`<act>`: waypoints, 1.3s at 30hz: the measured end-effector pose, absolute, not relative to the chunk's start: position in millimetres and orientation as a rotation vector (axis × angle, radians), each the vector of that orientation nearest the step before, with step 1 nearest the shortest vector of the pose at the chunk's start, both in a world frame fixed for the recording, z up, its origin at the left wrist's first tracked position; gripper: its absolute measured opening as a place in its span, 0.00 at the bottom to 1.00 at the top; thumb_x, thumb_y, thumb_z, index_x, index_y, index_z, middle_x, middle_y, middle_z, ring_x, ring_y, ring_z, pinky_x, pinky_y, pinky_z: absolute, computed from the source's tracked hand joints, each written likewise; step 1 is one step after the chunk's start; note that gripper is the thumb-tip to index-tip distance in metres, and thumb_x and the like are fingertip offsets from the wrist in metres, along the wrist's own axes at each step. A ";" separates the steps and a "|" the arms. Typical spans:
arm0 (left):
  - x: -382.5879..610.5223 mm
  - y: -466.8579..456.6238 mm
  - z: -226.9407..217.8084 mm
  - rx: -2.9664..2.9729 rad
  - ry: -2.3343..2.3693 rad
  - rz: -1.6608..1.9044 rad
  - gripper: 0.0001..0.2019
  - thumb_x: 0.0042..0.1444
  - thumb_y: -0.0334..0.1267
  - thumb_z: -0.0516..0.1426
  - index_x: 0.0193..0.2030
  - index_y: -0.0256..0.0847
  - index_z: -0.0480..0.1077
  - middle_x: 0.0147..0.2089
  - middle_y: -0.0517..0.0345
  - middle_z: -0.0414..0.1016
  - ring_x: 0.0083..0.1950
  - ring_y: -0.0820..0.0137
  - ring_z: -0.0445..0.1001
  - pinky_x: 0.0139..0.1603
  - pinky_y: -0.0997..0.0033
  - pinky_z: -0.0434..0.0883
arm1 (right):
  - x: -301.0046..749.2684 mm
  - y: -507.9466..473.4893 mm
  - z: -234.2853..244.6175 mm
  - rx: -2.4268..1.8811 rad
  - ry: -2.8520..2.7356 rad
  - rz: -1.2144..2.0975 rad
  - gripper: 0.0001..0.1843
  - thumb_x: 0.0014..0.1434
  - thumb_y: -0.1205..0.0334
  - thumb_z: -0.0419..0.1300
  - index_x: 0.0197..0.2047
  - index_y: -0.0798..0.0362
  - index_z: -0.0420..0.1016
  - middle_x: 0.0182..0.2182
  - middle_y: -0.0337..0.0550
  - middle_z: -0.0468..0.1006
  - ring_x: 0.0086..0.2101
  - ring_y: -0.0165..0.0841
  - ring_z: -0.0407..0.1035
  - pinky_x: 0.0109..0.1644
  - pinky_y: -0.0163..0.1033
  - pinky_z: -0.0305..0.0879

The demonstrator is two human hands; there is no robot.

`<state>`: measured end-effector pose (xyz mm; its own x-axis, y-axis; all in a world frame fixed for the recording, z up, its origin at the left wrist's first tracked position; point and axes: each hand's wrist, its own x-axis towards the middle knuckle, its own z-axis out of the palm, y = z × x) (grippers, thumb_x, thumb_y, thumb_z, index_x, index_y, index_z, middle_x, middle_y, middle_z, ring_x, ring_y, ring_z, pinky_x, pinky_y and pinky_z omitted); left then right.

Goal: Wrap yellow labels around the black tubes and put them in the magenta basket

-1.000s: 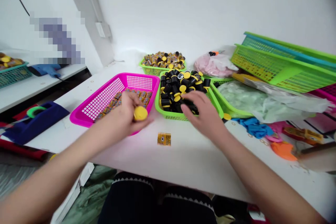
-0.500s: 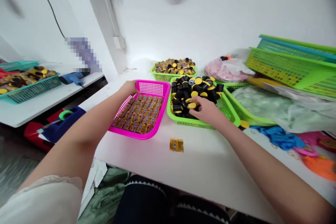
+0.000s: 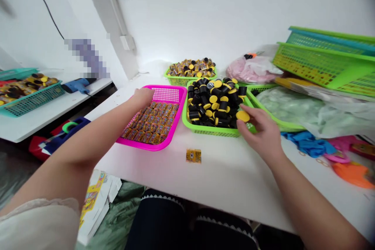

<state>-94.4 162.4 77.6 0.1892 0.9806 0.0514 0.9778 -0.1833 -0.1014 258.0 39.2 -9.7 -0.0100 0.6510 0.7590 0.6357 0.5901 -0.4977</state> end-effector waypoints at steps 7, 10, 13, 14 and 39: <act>-27.4 7.7 20.3 -2.962 -0.913 -0.129 0.22 0.71 0.39 0.43 0.69 0.40 0.58 0.67 0.45 0.67 0.63 0.62 0.71 0.65 0.61 0.66 | 260.9 41.0 -10.4 -1.081 -1.638 0.073 0.16 0.58 0.62 0.63 0.50 0.48 0.78 0.43 0.49 0.77 0.34 0.35 0.74 0.38 0.43 0.76; -7.0 -38.2 -30.9 -2.963 -1.002 -0.043 0.39 0.65 0.57 0.50 0.71 0.25 0.53 0.71 0.29 0.57 0.71 0.48 0.59 0.69 0.51 0.61 | 256.9 36.5 -8.6 -1.029 -1.777 0.028 0.15 0.58 0.63 0.63 0.50 0.48 0.77 0.41 0.48 0.77 0.35 0.36 0.74 0.37 0.43 0.75; -4.9 -63.4 -65.5 -2.889 -1.115 0.015 0.49 0.60 0.66 0.50 0.70 0.19 0.52 0.72 0.25 0.52 0.73 0.42 0.54 0.69 0.47 0.61 | 253.0 31.8 -6.6 -0.964 -1.884 -0.034 0.15 0.58 0.63 0.63 0.50 0.47 0.77 0.40 0.47 0.78 0.37 0.36 0.75 0.41 0.43 0.75; -7.4 -72.2 -72.0 -2.850 -1.076 0.003 0.45 0.62 0.63 0.51 0.70 0.20 0.53 0.72 0.27 0.54 0.72 0.44 0.56 0.68 0.49 0.62 | 252.2 30.6 -6.1 -0.950 -1.897 -0.050 0.15 0.58 0.63 0.63 0.50 0.47 0.77 0.41 0.47 0.79 0.38 0.37 0.75 0.42 0.43 0.75; 24.8 11.9 1.7 -3.182 -1.450 -1.603 0.07 0.56 0.38 0.64 0.39 0.40 0.80 0.37 0.55 0.81 0.36 0.70 0.80 0.35 0.74 0.78 | 249.6 28.1 -5.1 -0.929 -1.364 0.763 0.17 0.57 0.50 0.65 0.48 0.46 0.77 0.37 0.40 0.78 0.27 0.30 0.72 0.32 0.40 0.74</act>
